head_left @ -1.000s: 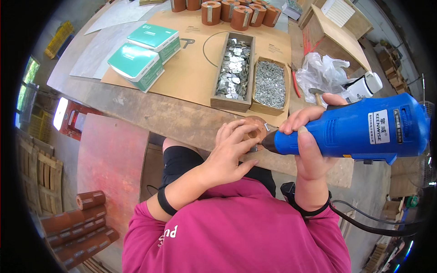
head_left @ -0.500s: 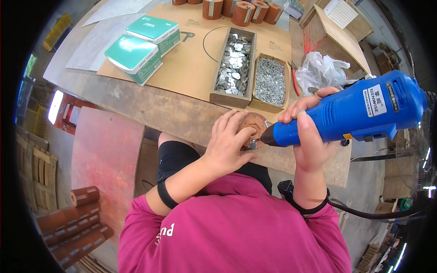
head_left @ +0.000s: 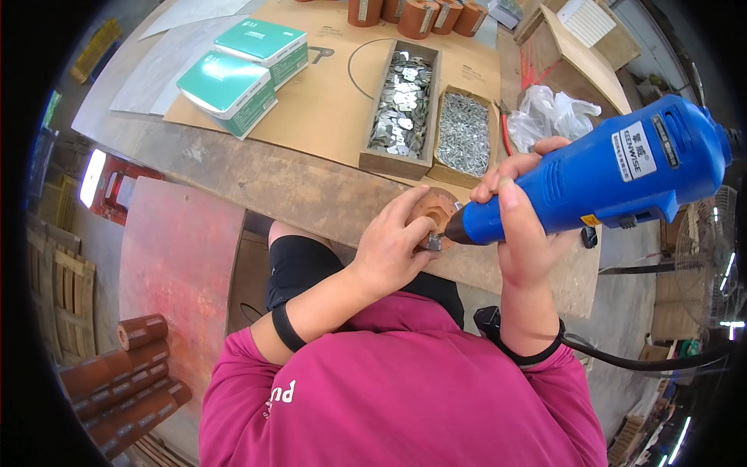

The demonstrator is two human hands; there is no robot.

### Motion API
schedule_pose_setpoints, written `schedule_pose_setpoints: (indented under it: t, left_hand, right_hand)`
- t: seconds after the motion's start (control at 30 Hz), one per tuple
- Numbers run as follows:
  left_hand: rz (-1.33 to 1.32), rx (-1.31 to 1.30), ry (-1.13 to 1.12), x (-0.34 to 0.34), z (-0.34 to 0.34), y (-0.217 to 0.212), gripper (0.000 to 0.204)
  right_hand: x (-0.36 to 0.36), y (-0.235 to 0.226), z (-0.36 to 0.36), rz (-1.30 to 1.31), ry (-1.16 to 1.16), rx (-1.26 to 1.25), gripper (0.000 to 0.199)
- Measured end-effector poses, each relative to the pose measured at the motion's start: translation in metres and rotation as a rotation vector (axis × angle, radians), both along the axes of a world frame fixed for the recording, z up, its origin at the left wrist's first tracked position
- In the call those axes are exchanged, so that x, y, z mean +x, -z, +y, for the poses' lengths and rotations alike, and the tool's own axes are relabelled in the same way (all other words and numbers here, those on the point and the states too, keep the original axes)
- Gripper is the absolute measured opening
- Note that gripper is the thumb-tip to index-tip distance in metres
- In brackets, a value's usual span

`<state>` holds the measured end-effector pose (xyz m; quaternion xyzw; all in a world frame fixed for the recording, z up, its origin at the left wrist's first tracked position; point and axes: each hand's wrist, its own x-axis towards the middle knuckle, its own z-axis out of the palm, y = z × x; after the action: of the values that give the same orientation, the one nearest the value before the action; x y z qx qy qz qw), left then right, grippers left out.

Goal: Attaching metal brackets or hinges to wooden cylindrical components using an electric screwdriver.

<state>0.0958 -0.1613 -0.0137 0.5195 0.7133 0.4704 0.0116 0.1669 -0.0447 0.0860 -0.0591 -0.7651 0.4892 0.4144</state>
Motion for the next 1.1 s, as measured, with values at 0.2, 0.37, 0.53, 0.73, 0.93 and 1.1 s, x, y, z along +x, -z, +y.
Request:
schedule_pose_setpoints:
  t: [0.2, 0.37, 0.53, 0.73, 0.93, 1.1]
  left_hand:
    - [-0.033, -0.024, 0.004, 0.001, -0.001, 0.001, 0.039]
    - [-0.006, -0.02, -0.007, 0.001, 0.0, 0.0, 0.036]
    - [-0.065, -0.061, 0.001, 0.002, 0.0, -0.001, 0.035]
    - [-0.052, -0.029, -0.013, 0.002, 0.001, 0.0, 0.034]
    - [-0.055, -0.058, -0.012, 0.002, 0.001, 0.0, 0.034]
    - [-0.05, -0.051, -0.014, 0.001, 0.002, 0.0, 0.034]
  right_hand:
    - [0.001, 0.002, 0.002, -0.009, -0.006, 0.046, 0.045]
    - [0.002, 0.004, 0.004, -0.008, -0.009, 0.016, 0.045]
    - [0.002, 0.004, 0.004, -0.024, 0.003, 0.028, 0.045]
    - [0.002, 0.003, -0.001, 0.029, -0.062, -0.109, 0.046]
    - [0.005, 0.006, 0.003, 0.047, -0.054, -0.084, 0.046]
    - [0.009, -0.001, 0.005, 0.084, -0.04, -0.153, 0.047]
